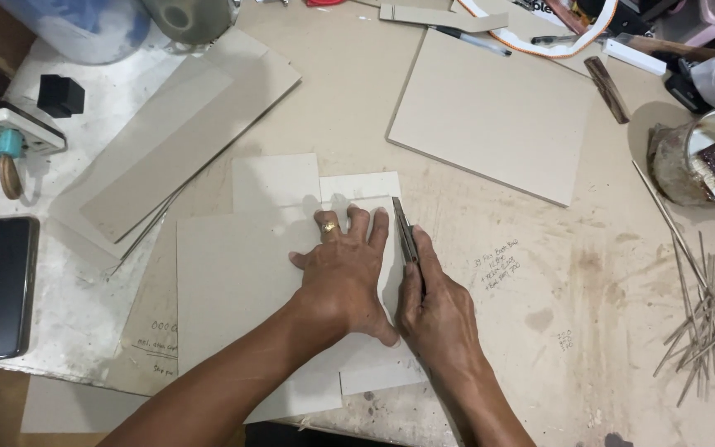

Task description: Cutting cardboard sheets into smaller pieces and strips using a utility knife on a work table.

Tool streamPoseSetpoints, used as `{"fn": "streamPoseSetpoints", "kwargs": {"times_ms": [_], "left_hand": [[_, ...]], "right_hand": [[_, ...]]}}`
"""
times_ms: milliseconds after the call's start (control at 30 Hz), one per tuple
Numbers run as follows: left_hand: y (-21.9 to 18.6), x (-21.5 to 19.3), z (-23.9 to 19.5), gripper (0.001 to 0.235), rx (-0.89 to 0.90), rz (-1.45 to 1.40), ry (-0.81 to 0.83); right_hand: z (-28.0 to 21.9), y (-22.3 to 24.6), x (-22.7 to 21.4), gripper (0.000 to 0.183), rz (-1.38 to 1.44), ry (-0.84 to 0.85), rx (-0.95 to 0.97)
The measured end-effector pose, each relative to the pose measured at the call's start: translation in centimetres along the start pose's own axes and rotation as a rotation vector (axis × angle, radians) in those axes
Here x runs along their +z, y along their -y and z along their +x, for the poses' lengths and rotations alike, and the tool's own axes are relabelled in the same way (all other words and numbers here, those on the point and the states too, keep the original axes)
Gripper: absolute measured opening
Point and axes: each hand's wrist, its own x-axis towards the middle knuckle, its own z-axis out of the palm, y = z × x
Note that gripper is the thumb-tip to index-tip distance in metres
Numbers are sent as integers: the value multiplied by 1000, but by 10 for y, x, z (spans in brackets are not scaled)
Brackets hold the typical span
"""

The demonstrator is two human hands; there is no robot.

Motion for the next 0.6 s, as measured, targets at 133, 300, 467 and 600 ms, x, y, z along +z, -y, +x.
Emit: {"fn": "streamPoseSetpoints", "kwargs": {"times_ms": [133,300,467,600], "left_hand": [[-1,-1,-1,157,-2,-21,7],[1,-6,-4,158,11,-40,32],[1,-9,-10,144,102,29,-38],[3,-5,-8,143,118,-5,-63]], "right_hand": [[2,1,-1,54,-17,23,31],[11,31,-20,55,-18,93,54],[31,78,-52,54,-194,410,324],[35,84,-60,60,-271,453,396]]}}
